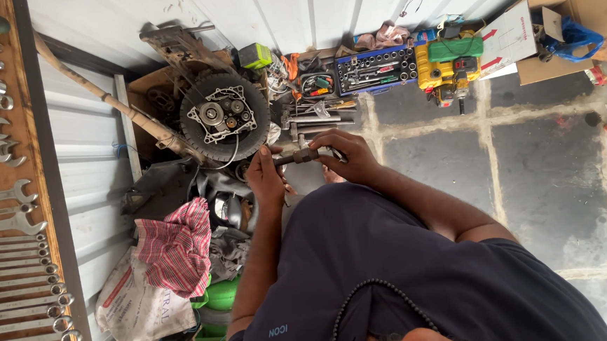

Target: The person works at a cluttered workbench in a motorcycle repair shop, holding a small metal component and applying liquid from a plastic bottle onto it. They then fit and turn the component by hand, reach up to a shelf to retrieve an item, and continue handling and fitting the part.

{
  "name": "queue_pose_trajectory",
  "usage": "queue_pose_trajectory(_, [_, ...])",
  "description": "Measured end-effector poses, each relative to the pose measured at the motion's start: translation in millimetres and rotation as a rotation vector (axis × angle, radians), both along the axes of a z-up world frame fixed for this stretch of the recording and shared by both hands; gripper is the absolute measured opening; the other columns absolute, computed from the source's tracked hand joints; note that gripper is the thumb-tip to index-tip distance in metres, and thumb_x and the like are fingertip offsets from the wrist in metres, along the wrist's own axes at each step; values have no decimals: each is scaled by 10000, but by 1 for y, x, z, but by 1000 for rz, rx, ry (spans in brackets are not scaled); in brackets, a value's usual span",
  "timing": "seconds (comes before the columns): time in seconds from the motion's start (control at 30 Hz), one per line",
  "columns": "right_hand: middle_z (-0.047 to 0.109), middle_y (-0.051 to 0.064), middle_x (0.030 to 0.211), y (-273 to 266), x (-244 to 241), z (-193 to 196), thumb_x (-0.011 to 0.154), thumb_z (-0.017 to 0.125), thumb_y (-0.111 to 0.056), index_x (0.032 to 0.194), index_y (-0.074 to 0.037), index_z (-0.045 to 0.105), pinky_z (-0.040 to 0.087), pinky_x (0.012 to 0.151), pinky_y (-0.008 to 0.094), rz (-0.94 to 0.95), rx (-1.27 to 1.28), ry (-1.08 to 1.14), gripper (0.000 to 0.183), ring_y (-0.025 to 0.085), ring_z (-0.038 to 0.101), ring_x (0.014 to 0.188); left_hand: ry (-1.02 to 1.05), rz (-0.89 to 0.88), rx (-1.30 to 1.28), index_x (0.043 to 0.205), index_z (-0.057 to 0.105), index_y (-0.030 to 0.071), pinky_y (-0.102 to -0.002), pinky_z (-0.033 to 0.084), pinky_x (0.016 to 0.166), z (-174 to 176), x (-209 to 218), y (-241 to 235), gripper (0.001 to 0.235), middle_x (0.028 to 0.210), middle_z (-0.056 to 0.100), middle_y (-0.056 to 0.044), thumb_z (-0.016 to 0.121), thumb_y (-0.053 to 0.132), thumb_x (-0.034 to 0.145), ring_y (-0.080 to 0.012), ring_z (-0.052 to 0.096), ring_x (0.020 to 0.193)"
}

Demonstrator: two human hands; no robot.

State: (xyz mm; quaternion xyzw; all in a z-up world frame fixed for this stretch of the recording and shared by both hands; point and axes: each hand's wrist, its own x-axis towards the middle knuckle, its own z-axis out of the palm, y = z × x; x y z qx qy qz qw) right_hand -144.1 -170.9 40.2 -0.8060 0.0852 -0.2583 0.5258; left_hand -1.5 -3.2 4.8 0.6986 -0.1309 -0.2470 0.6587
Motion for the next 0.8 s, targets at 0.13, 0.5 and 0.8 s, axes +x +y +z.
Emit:
queue_pose_trajectory(0.13, [723, 96, 1163, -5, -5, -23, 897, 793, -35, 1200, -89, 666, 602, 877, 351, 18, 11, -21, 332, 233, 739, 1058, 24, -10, 23, 1148, 749, 28, -225, 353, 441, 4, 2, 0, 456, 559, 472, 62, 463, 382, 1123, -21, 429, 462])
queue_pose_trajectory(0.5, [695, 126, 1245, -10, 0, 13, 844, 849, -132, 1290, -100, 667, 560, 932, 410, 71, -59, -8, 483, 325, 692, 1143, 15, 43, -116, 1318, 673, 5, -213, 321, 423, 5, 6, -1, 441, 654, 462, 74, 465, 342, 1125, 3, 370, 474])
queue_pose_trajectory(0.8, [728, 64, 1203, -10, -2, -7, 857, 832, -67, 1270, -143, 671, 540, 699, 331, 31, 50, 172, 449, 180, 677, 801, 16, 9, -125, 1314, 671, 1, -218, 337, 466, 3, 3, -5, 433, 767, 579, 34, 460, 335, 1136, 1, 401, 525])
